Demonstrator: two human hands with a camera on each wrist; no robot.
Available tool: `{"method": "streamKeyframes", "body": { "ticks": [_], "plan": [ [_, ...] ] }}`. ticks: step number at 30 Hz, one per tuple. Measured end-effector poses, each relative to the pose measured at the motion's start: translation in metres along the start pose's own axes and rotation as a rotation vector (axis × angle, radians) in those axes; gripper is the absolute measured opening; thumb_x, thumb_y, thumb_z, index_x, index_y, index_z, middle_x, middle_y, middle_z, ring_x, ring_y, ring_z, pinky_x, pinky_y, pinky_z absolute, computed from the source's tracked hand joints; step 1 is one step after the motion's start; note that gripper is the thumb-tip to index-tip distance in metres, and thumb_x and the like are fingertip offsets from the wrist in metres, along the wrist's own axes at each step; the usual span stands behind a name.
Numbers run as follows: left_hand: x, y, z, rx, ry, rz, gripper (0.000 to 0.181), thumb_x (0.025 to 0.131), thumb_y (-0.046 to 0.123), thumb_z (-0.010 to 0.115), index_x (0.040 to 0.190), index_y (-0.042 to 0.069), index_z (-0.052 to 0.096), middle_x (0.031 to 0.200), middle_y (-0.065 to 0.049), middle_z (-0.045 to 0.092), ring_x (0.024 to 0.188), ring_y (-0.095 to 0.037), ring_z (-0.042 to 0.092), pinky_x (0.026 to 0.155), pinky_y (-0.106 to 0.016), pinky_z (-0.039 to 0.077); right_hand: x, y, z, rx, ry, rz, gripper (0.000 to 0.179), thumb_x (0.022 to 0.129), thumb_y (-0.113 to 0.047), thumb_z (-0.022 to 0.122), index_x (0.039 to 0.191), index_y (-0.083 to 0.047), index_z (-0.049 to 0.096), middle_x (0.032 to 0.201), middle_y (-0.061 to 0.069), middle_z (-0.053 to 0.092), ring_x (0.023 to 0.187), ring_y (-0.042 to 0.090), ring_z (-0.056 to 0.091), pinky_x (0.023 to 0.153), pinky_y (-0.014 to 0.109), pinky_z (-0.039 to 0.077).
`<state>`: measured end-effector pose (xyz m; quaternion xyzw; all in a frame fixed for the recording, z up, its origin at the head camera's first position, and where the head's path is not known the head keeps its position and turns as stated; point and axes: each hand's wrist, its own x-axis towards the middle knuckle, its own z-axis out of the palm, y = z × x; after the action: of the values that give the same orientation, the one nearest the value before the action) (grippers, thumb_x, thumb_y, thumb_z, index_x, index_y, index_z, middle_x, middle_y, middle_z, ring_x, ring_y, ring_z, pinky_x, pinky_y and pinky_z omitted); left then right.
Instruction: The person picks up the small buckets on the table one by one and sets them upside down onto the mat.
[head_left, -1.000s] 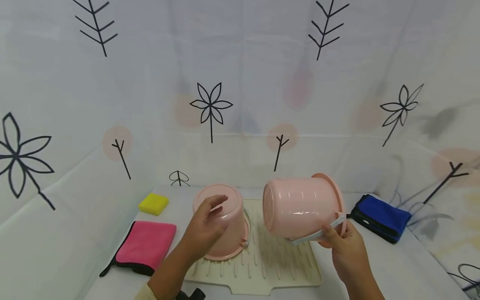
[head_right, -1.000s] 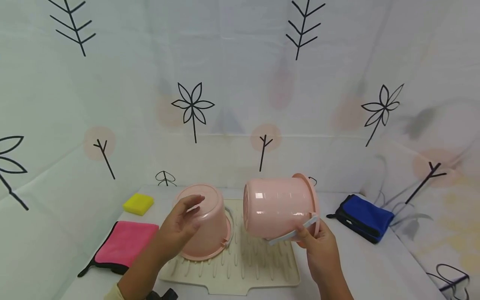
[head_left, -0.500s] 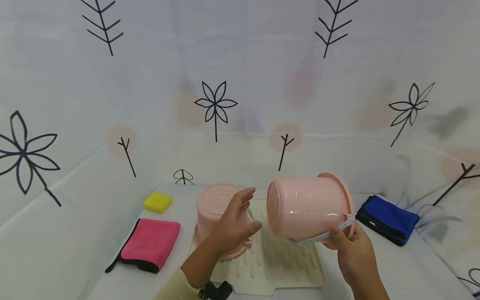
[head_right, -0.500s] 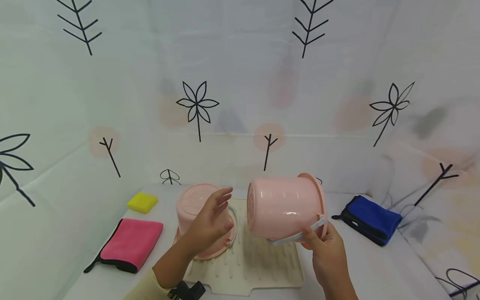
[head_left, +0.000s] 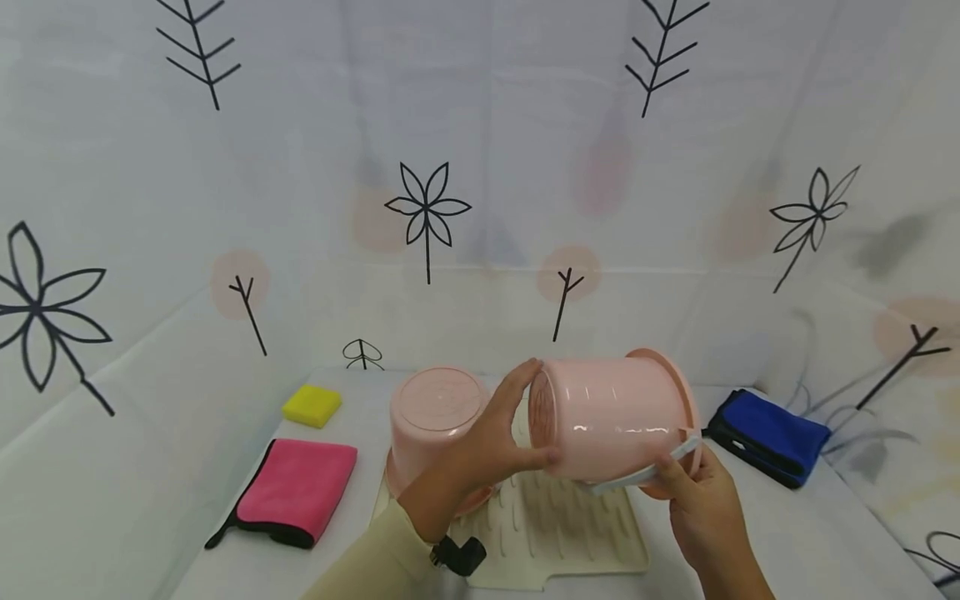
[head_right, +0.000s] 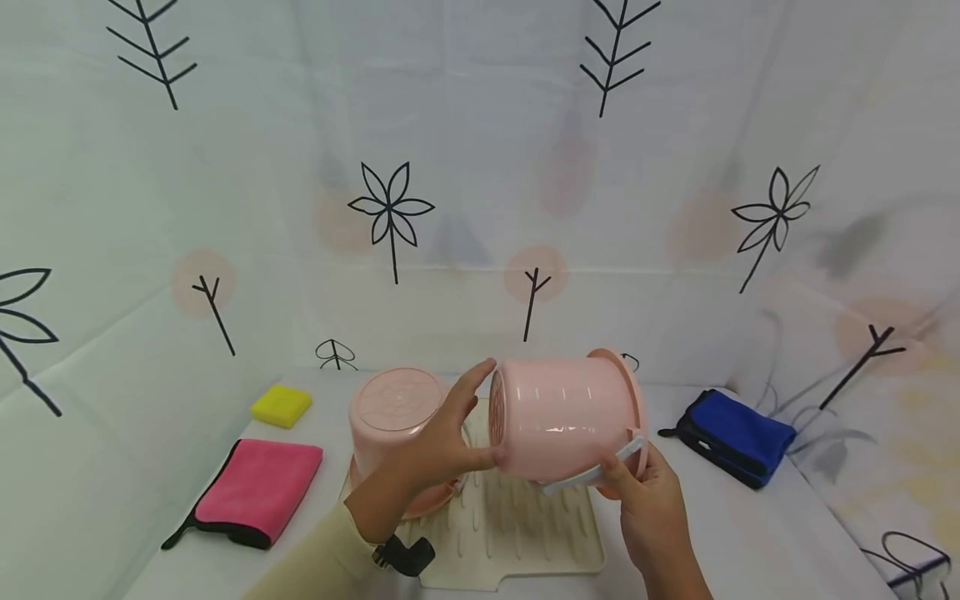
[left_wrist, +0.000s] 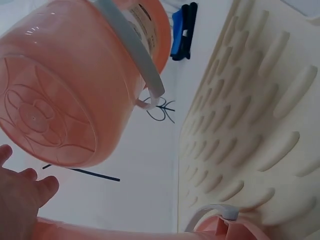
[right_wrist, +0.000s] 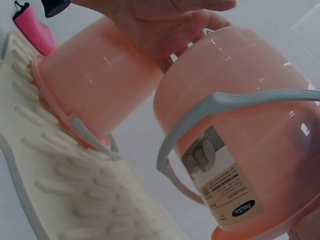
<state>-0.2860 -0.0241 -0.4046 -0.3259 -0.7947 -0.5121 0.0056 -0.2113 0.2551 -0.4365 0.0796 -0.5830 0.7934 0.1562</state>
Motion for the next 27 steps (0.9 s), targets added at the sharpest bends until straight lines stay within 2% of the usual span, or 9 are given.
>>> {"method": "streamKeyframes", "body": {
  "ticks": [6,11,15,19,22,27],
  "plan": [
    [0.006,-0.001,0.002,0.067,-0.06,0.035,0.118,0.078,0.04,0.091,0.163,0.054,0.011,0.173,0.024,0.001,0.163,-0.022,0.011,0.119,-0.067,0.033,-0.001,-0.002,0.0,0.02,-0.017,-0.024,0.025,0.106,0.002,0.054,0.123,-0.011,0.066,0.122,-0.005,0.072,0.105,0.006,0.074,0.08,0.026,0.062],
    [0.007,0.001,0.003,0.108,-0.074,0.011,0.124,0.075,0.042,0.094,0.164,0.053,0.008,0.173,0.022,-0.003,0.162,-0.026,0.013,0.118,-0.065,0.036,-0.001,-0.002,0.0,0.061,-0.055,-0.037,0.028,0.107,0.004,0.051,0.125,-0.012,0.065,0.118,-0.004,0.074,0.102,0.006,0.074,0.079,0.026,0.063],
    [0.008,0.003,0.004,0.148,-0.093,0.0,0.137,0.07,0.043,0.097,0.164,0.053,-0.002,0.174,0.018,-0.009,0.161,-0.03,0.017,0.116,-0.06,0.042,-0.002,-0.001,-0.001,0.063,-0.091,-0.046,0.032,0.107,0.003,0.05,0.132,-0.012,0.063,0.119,-0.003,0.073,0.103,0.008,0.074,0.08,0.027,0.062],
    [0.008,0.006,0.007,0.195,-0.104,0.0,0.15,0.063,0.044,0.101,0.162,0.053,-0.011,0.173,0.015,-0.016,0.16,-0.032,0.019,0.113,-0.054,0.046,-0.003,-0.001,-0.002,0.073,-0.127,-0.058,0.032,0.108,0.004,0.049,0.133,-0.011,0.06,0.12,-0.002,0.072,0.104,0.008,0.074,0.082,0.027,0.062],
    [0.007,0.01,0.008,0.217,-0.09,0.017,0.151,0.061,0.045,0.102,0.163,0.049,-0.009,0.173,0.011,-0.014,0.158,-0.033,0.022,0.111,-0.051,0.048,-0.004,-0.001,-0.003,0.067,-0.146,-0.065,0.03,0.108,0.004,0.048,0.133,-0.009,0.059,0.12,-0.001,0.072,0.104,0.009,0.074,0.083,0.028,0.062],
    [0.005,0.013,0.01,0.244,-0.055,0.063,0.14,0.064,0.046,0.099,0.163,0.046,0.0,0.172,0.005,-0.004,0.153,-0.033,0.027,0.106,-0.046,0.052,-0.005,0.0,-0.005,0.031,-0.158,-0.08,0.035,0.108,-0.004,0.052,0.143,-0.009,0.054,0.127,0.002,0.07,0.107,0.01,0.073,0.086,0.028,0.062]
  ]
}}
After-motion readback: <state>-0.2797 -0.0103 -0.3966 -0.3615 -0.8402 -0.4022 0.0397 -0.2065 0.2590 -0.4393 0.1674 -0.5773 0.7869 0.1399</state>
